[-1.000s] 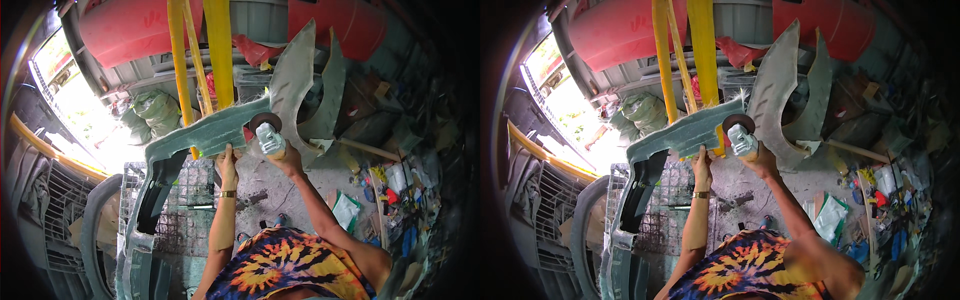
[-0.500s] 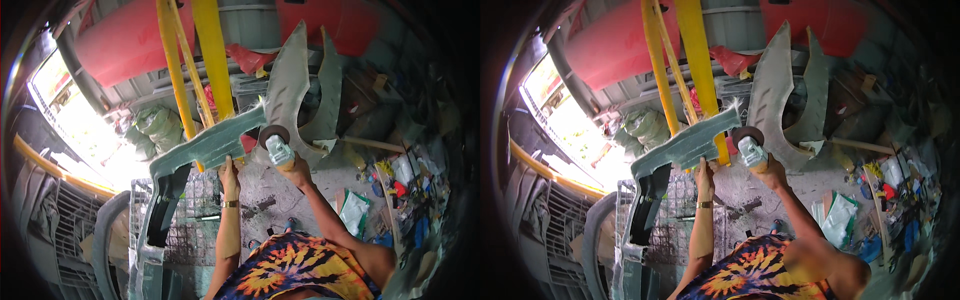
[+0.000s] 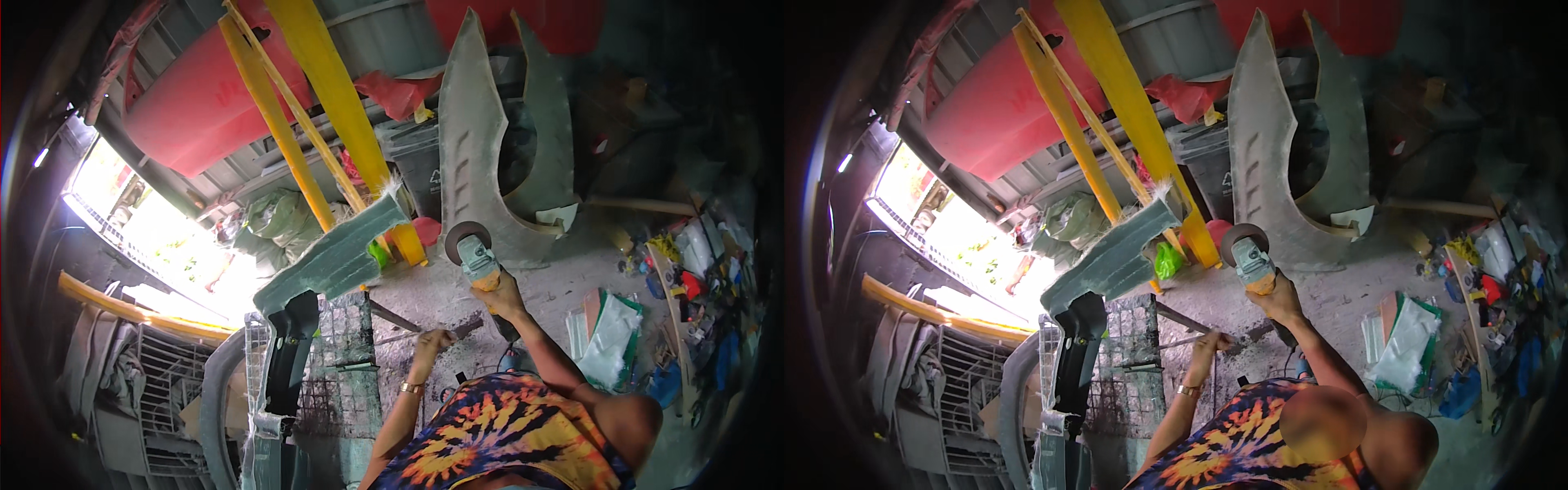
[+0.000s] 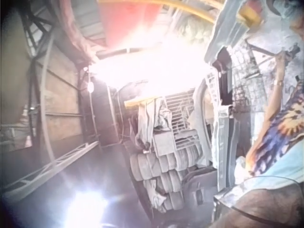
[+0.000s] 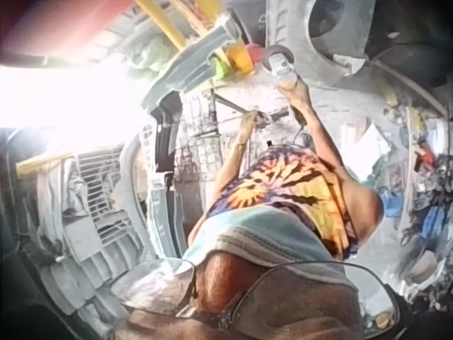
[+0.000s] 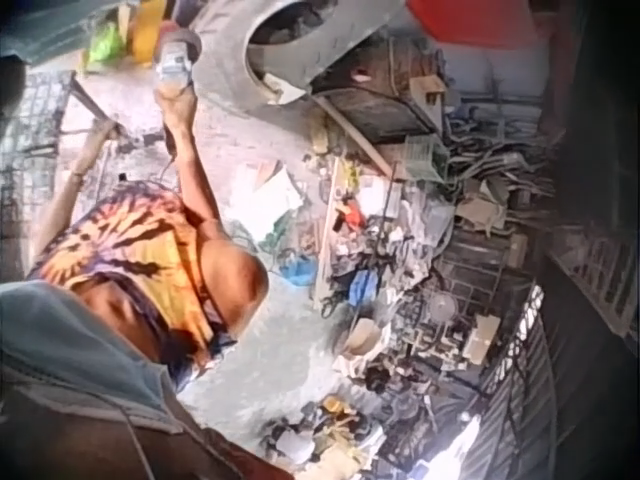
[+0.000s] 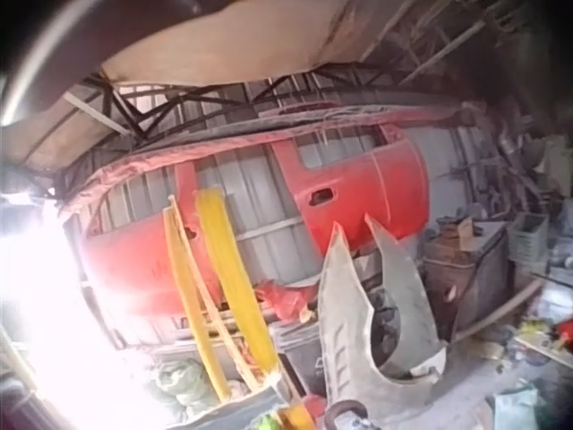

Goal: Grinding and smoothing the edge of a fiberglass car body component using an angle grinder.

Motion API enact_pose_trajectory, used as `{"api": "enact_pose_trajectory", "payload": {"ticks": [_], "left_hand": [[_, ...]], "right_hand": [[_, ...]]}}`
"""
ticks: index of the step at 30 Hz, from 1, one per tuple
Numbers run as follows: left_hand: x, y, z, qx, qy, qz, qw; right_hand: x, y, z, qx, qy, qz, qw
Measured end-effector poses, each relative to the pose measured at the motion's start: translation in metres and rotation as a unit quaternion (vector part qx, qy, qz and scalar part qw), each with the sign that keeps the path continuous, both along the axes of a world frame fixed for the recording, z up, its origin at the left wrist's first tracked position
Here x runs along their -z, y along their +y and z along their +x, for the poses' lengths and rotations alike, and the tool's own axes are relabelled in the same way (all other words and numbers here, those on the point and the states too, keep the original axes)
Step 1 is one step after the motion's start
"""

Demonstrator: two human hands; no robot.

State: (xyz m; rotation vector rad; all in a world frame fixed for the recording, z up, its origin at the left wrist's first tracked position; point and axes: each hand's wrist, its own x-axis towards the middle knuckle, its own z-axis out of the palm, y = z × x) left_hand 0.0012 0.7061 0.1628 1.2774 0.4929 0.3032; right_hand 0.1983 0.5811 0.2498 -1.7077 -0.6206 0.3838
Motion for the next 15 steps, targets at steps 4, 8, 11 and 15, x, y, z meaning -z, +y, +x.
{"api": "enact_pose_trajectory", "payload": {"ticks": [4,8,11,15], "left_hand": [[-0.028,-0.054,0.055,0.114,0.017,0.076,0.99],[-0.049,-0.079,0.103,0.13,0.005,-0.007,0.991],[-0.041,-0.083,0.121,0.118,-0.014,-0.011,0.993],[-0.051,-0.094,0.145,0.064,-0.037,0.003,0.997]], "right_hand": [[0.001,0.004,0.015,-0.052,0.081,0.069,0.993],[-0.021,0.0,0.032,-0.11,0.106,0.038,0.988],[-0.033,-0.001,0.043,-0.137,0.071,0.049,0.987],[-0.042,-0.003,0.064,-0.121,0.071,0.037,0.989]]}}
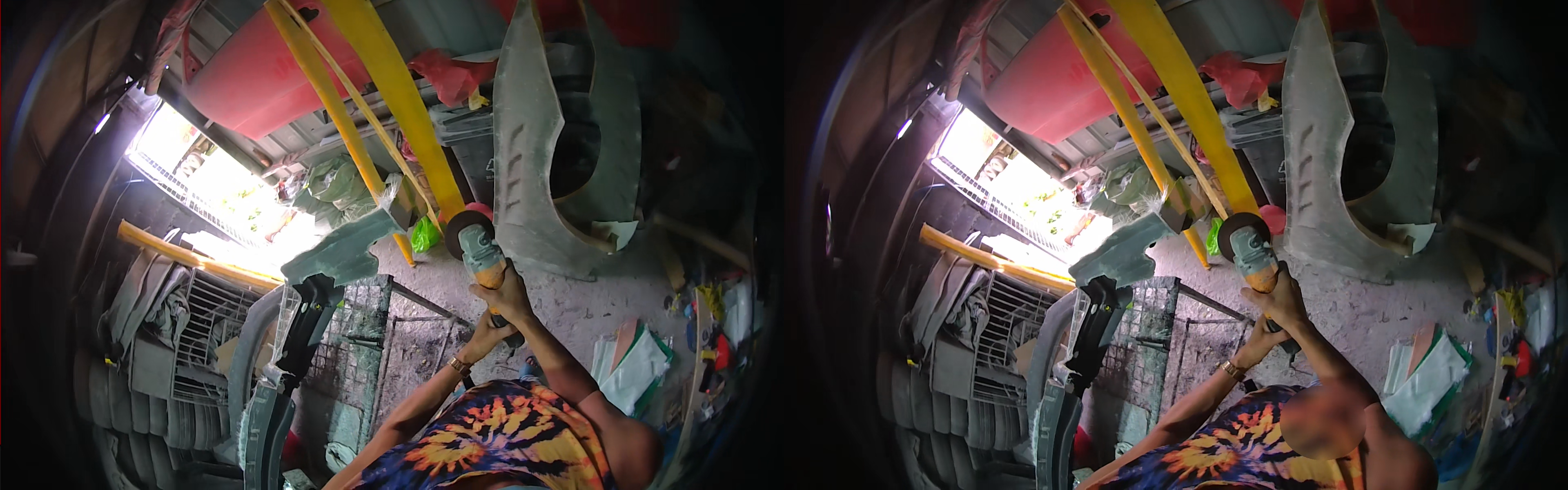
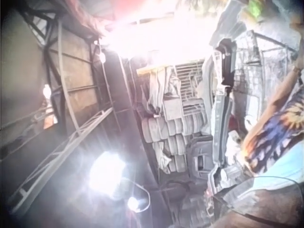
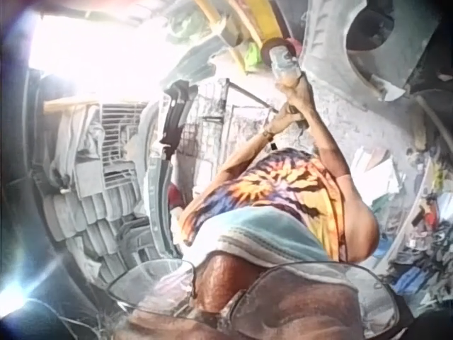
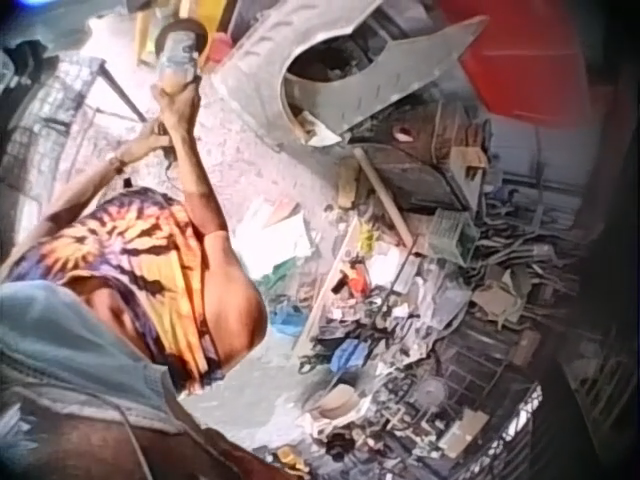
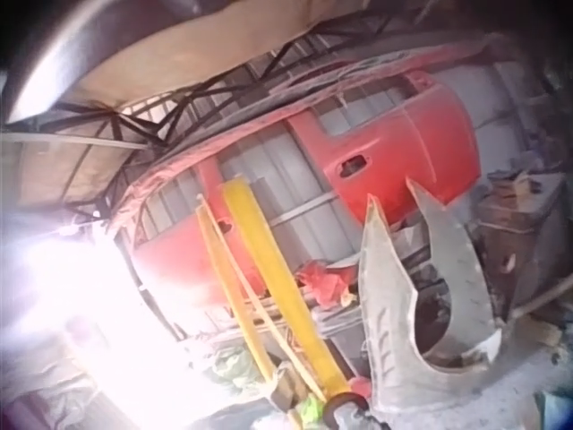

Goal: Grinding and smoothing the edge of a fiberglass car body component using an angle grinder.

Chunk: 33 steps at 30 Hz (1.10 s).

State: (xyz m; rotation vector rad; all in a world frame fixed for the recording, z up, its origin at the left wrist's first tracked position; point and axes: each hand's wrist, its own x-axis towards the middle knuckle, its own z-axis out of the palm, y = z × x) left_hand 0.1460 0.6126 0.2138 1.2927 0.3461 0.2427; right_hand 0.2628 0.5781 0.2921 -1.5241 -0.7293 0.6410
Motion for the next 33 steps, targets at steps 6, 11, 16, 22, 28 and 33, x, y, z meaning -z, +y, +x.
{"api": "enact_pose_trajectory", "payload": {"ticks": [6,11,16,22,28,33], "left_hand": [[-0.022,-0.011,0.026,-0.081,-0.087,0.042,0.992],[-0.028,0.042,-0.009,-0.011,-0.063,0.133,0.989],[-0.025,0.146,-0.094,-0.422,-0.101,-0.047,0.9],[-0.04,0.218,-0.116,-0.455,-0.176,-0.156,0.859],[-0.037,0.228,-0.118,-0.431,-0.204,-0.162,0.864],[-0.039,0.223,-0.123,-0.43,-0.211,-0.154,0.865]], "right_hand": [[-0.023,0.011,0.017,0.015,-0.112,0.033,0.993],[-0.063,0.03,0.029,-0.153,-0.034,0.053,0.986],[-0.112,0.031,0.04,-0.144,-0.071,-0.028,0.987],[-0.148,0.053,0.044,-0.116,-0.115,-0.085,0.983],[-0.19,0.075,0.051,-0.105,-0.195,-0.203,0.954],[-0.212,0.084,0.037,-0.127,-0.206,-0.237,0.941]]}}
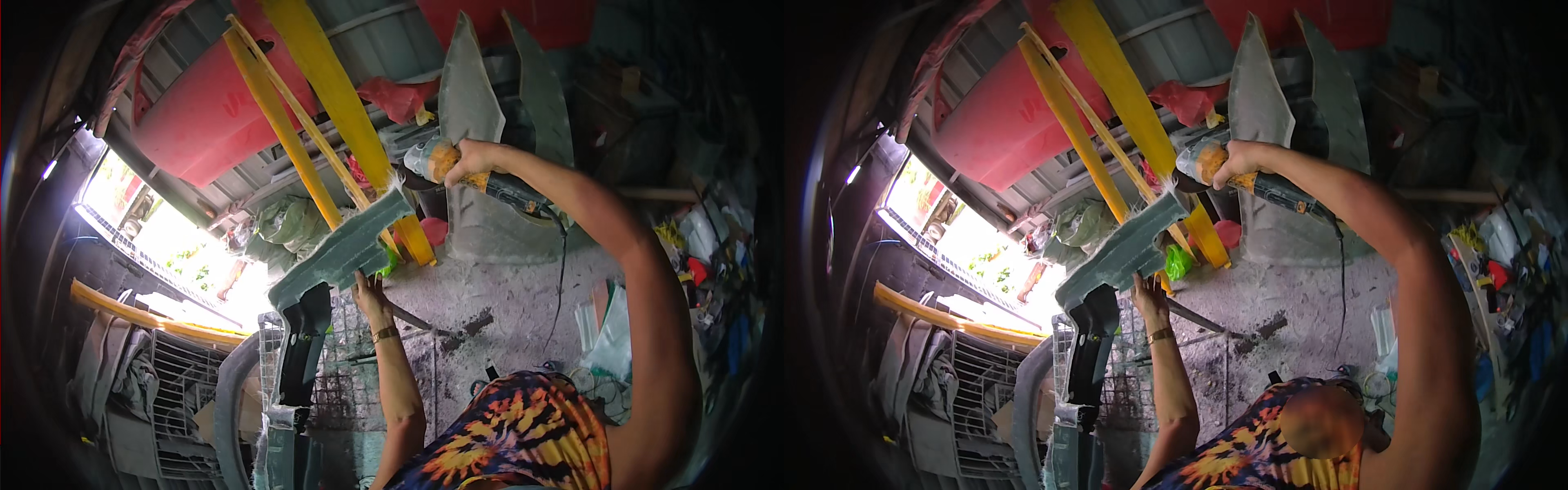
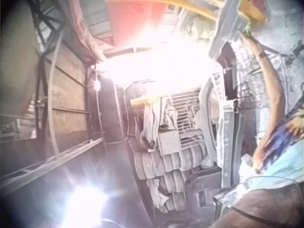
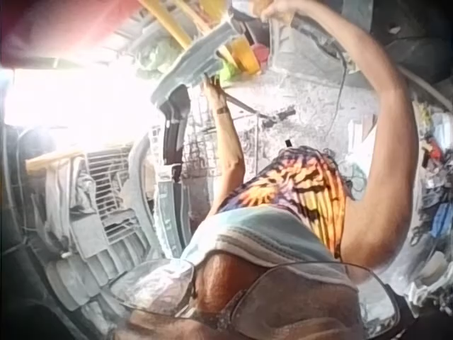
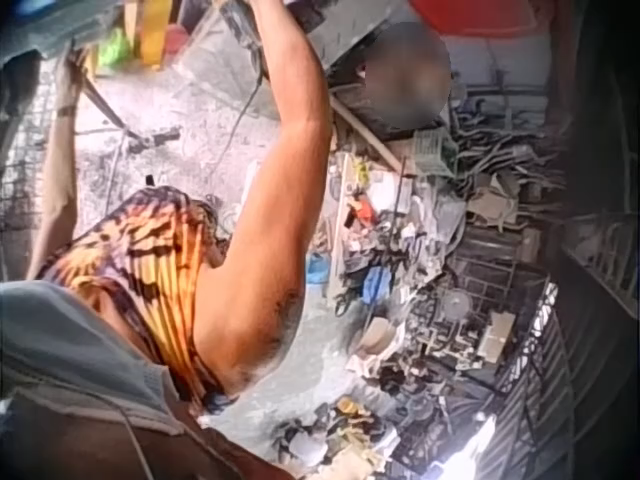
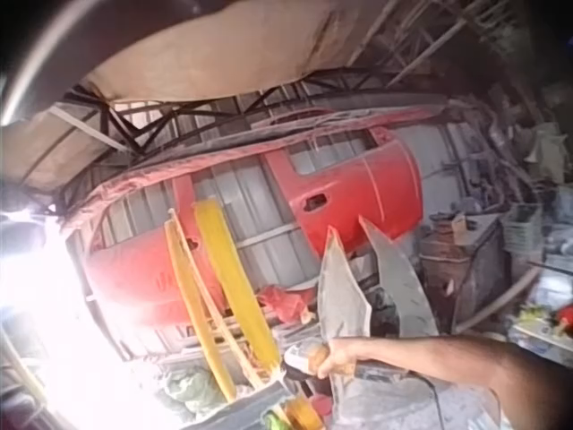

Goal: Grinding and smoothing the edge of a fiberglass car body component using an angle grinder.

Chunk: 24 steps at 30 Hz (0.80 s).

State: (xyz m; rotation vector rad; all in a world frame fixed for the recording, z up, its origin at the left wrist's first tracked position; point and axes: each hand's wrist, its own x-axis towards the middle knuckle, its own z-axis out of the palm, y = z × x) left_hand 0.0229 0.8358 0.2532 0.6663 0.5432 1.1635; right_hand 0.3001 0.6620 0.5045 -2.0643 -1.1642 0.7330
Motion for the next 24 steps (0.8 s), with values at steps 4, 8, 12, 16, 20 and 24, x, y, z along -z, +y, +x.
{"api": "enact_pose_trajectory", "payload": {"ticks": [4,8,12,16,20,24], "left_hand": [[0.001,-0.002,0.001,-0.003,-0.001,0.005,1.0],[0.001,-0.005,0.004,-0.009,-0.004,0.005,1.0],[0.006,0.0,0.002,-0.008,-0.009,0.015,1.0],[0.004,-0.002,0.005,-0.011,-0.006,0.011,1.0],[0.003,-0.005,0.007,-0.017,-0.016,0.011,1.0],[0.01,0.001,0.005,-0.017,-0.024,0.006,1.0]], "right_hand": [[0.003,0.012,0.007,0.002,-0.025,-0.013,1.0],[0.006,0.016,0.014,0.025,-0.062,-0.012,0.998],[0.0,0.02,0.014,0.016,-0.053,-0.024,0.998],[0.002,0.022,0.021,-0.005,-0.057,-0.043,0.997],[0.006,0.021,0.023,0.007,-0.05,-0.044,0.998],[0.002,0.022,0.021,0.01,-0.062,-0.052,0.997]]}}
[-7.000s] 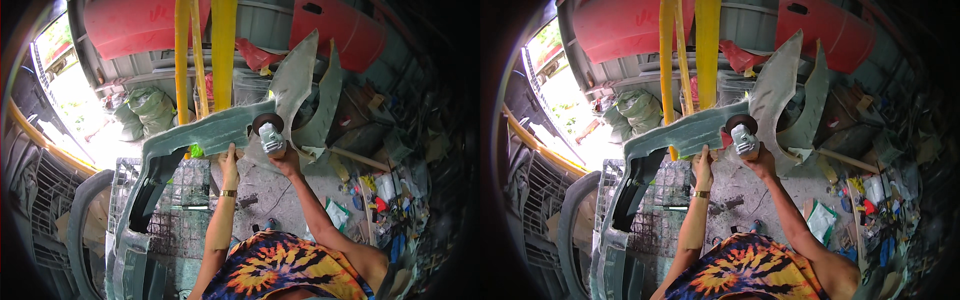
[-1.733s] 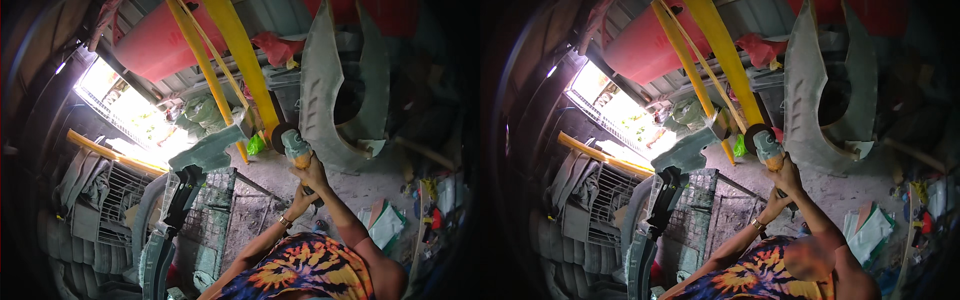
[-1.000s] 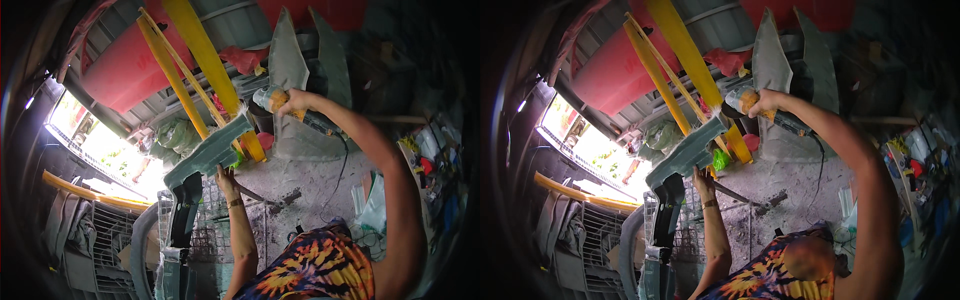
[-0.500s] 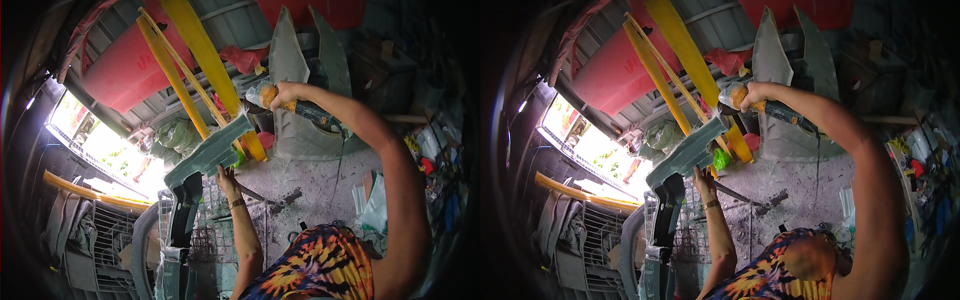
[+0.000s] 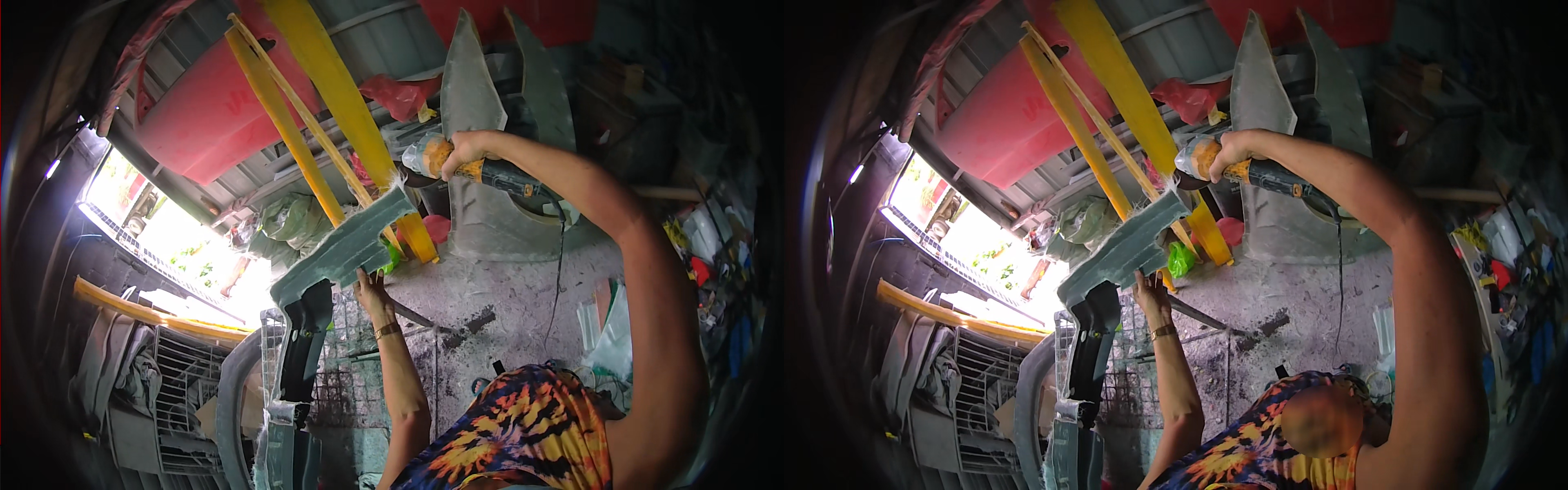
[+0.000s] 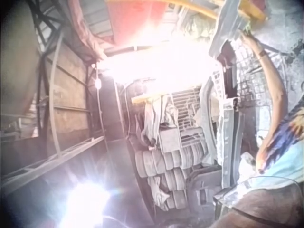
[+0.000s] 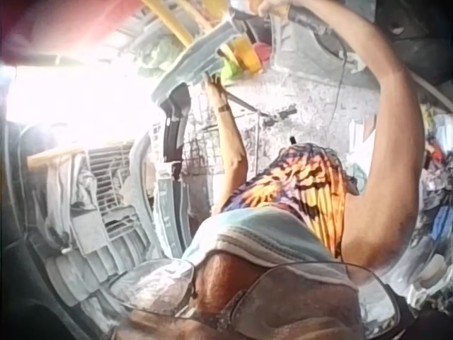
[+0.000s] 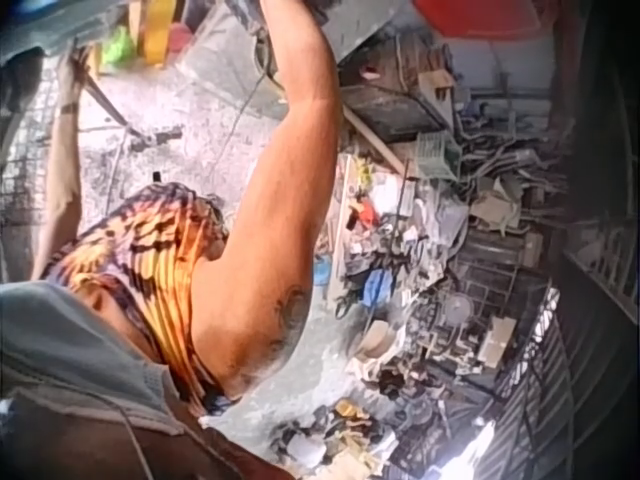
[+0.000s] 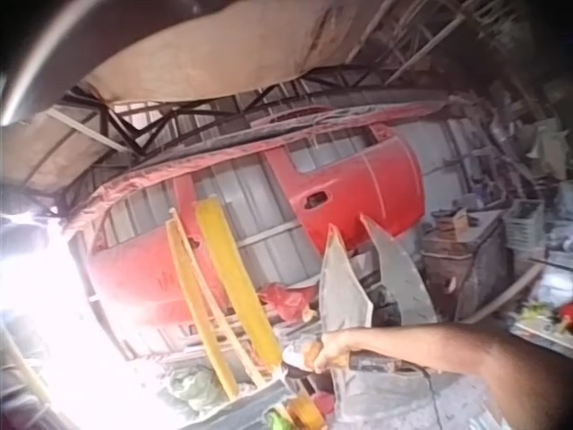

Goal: Grinding and smoothing the edge of a fiberglass car body component using an angle grinder.

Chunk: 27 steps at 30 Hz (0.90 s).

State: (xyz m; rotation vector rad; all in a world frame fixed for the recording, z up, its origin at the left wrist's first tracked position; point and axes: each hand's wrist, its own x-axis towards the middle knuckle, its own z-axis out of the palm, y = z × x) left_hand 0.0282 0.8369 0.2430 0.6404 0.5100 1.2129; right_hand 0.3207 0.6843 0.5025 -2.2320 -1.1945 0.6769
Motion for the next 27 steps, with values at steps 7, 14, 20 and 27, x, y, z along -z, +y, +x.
{"api": "enact_pose_trajectory", "payload": {"ticks": [7,14,20,27], "left_hand": [[0.006,0.005,-0.002,0.007,0.009,0.015,1.0],[-0.012,-0.007,0.008,-0.006,0.009,-0.002,1.0],[-0.001,0.001,-0.003,0.0,0.017,0.012,1.0],[-0.003,-0.001,0.0,0.009,0.015,0.019,1.0]], "right_hand": [[-0.005,-0.004,-0.006,-0.007,0.055,-0.006,0.998],[-0.001,-0.01,0.0,-0.02,0.135,-0.006,0.991],[-0.002,-0.009,-0.013,-0.024,0.153,0.023,0.988],[0.004,-0.006,-0.006,-0.016,0.158,0.009,0.987]]}}
